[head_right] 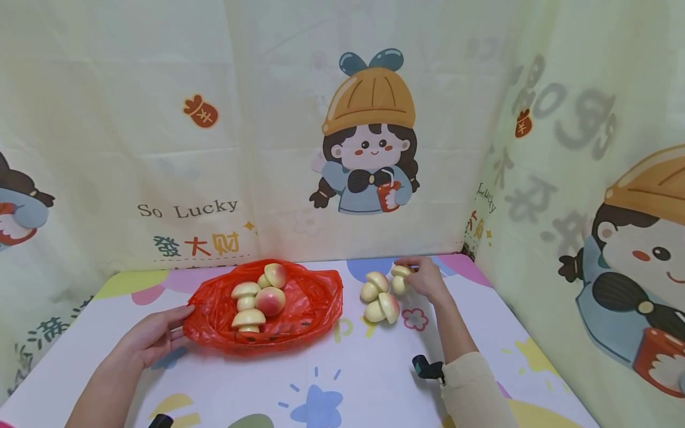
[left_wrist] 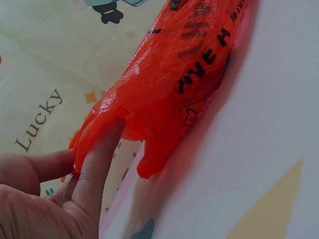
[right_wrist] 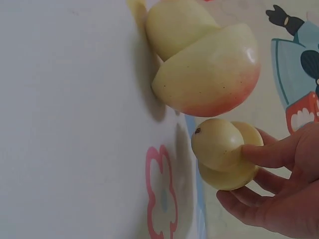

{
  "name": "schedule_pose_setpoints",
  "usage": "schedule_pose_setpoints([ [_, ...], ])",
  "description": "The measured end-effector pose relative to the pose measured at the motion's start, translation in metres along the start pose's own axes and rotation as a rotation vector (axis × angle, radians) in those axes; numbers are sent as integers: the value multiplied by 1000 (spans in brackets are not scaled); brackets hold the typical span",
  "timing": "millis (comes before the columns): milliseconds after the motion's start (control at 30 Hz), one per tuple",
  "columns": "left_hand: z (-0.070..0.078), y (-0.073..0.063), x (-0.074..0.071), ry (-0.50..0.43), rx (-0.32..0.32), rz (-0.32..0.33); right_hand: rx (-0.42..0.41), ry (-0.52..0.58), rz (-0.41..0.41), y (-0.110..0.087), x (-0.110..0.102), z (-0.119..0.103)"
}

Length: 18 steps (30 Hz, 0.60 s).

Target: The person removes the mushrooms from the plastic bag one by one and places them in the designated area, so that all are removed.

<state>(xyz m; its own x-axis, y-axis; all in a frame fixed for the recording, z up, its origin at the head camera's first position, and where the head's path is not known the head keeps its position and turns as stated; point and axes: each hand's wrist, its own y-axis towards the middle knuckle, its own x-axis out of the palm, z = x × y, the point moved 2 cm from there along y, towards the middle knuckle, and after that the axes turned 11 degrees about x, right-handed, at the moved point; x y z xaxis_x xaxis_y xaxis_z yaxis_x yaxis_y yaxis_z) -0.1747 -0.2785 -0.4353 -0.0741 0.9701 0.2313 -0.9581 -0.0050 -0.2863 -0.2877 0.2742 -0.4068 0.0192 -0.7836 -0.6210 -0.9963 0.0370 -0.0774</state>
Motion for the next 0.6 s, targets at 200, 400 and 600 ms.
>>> schedule_pose_setpoints([
  [200,1,-1,0,-3,-2,5,-6,-31,-5,2,4,2],
  [400,0,-1,1,5,3,5,-5,-49,-9,2,7,3],
  [600,1,-2,1,12,6,8,-22,-69,-6,3,8,3],
])
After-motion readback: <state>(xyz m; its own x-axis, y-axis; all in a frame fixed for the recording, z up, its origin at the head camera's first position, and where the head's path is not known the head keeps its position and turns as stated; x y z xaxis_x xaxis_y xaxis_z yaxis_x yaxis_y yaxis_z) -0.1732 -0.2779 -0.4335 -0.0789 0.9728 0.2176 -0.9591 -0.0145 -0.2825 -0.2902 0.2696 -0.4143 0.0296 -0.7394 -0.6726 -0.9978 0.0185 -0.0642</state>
